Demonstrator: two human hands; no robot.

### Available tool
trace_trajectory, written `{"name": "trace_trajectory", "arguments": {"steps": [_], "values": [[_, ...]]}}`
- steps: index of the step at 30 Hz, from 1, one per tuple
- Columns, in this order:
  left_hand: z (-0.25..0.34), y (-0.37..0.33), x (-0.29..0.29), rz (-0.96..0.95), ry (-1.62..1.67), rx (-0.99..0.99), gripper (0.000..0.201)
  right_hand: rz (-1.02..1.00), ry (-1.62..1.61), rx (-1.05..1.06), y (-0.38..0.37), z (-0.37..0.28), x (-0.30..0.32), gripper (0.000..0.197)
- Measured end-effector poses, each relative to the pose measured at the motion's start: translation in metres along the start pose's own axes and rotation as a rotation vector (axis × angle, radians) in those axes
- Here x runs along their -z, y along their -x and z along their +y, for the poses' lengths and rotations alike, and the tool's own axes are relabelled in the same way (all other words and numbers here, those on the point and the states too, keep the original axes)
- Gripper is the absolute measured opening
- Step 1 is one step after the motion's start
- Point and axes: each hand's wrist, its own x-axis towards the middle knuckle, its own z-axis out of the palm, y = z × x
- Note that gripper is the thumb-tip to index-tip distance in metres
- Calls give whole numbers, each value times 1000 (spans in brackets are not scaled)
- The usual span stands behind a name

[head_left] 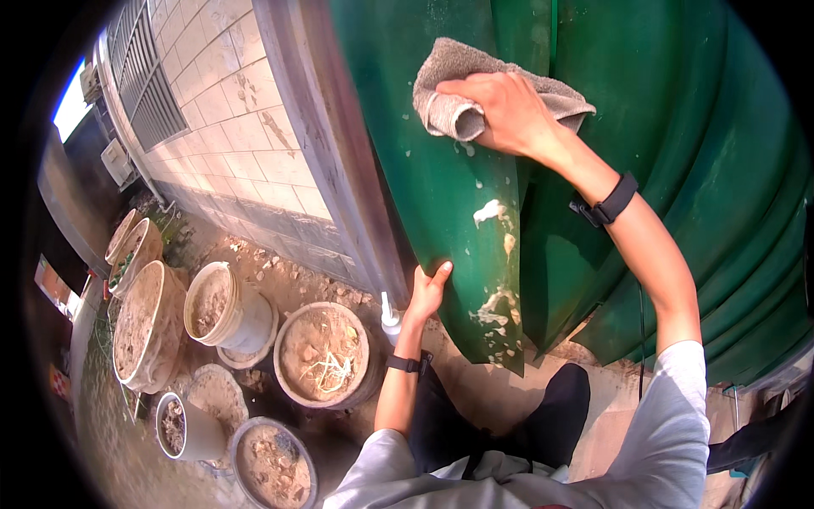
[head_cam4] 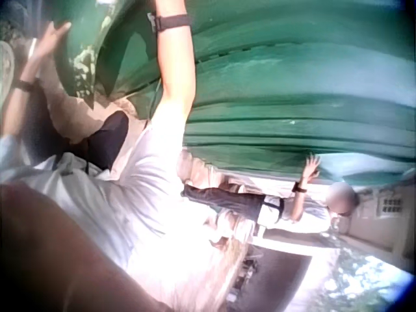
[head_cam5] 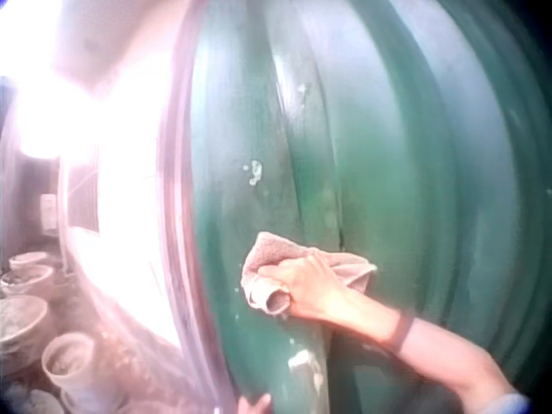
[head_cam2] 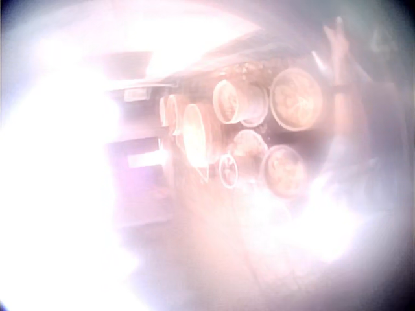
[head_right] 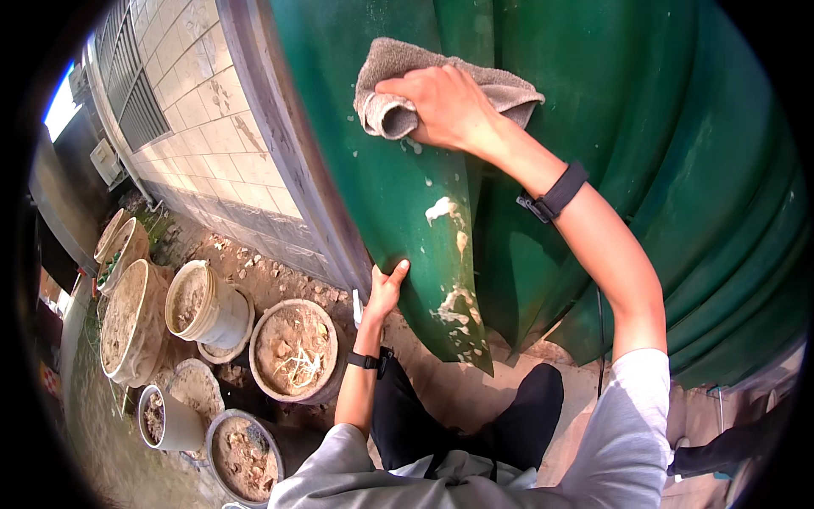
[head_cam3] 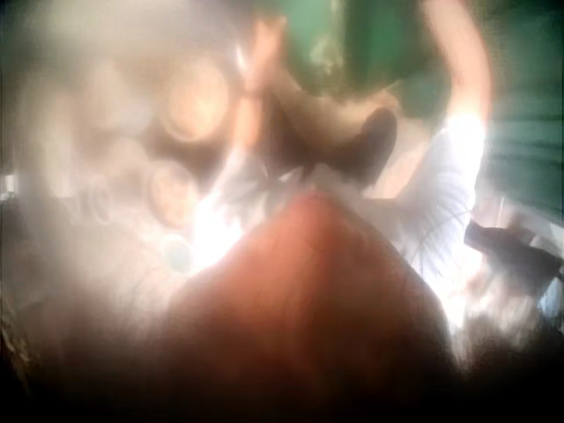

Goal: The person uses a steel wool pad to scrub soap residue from a green corrugated metal wall and then wipes the surface with a cloth.

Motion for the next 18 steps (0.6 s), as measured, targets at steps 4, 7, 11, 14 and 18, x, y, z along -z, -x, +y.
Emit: {"name": "trace_trajectory", "arguments": {"steps": [4, 7, 11, 14, 18], "values": [[0, -7, 12, 13, -6, 29, 21, -171, -188, -136, 108, -50, -67, 48], [-3, -9, 20, -17, -34, 95, 22, -287, -73, -182, 151, -76, -83, 40], [0, -6, 20, 22, -86, -39, 26, 56, -285, -271, 106, -61, -52, 48], [8, -7, 13, 61, -103, -49, 25, 429, -618, -687, 29, -20, -7, 30], [2, -6, 28, 33, -167, -58, 28, 855, -305, -467, -72, 22, 63, 10]]}}
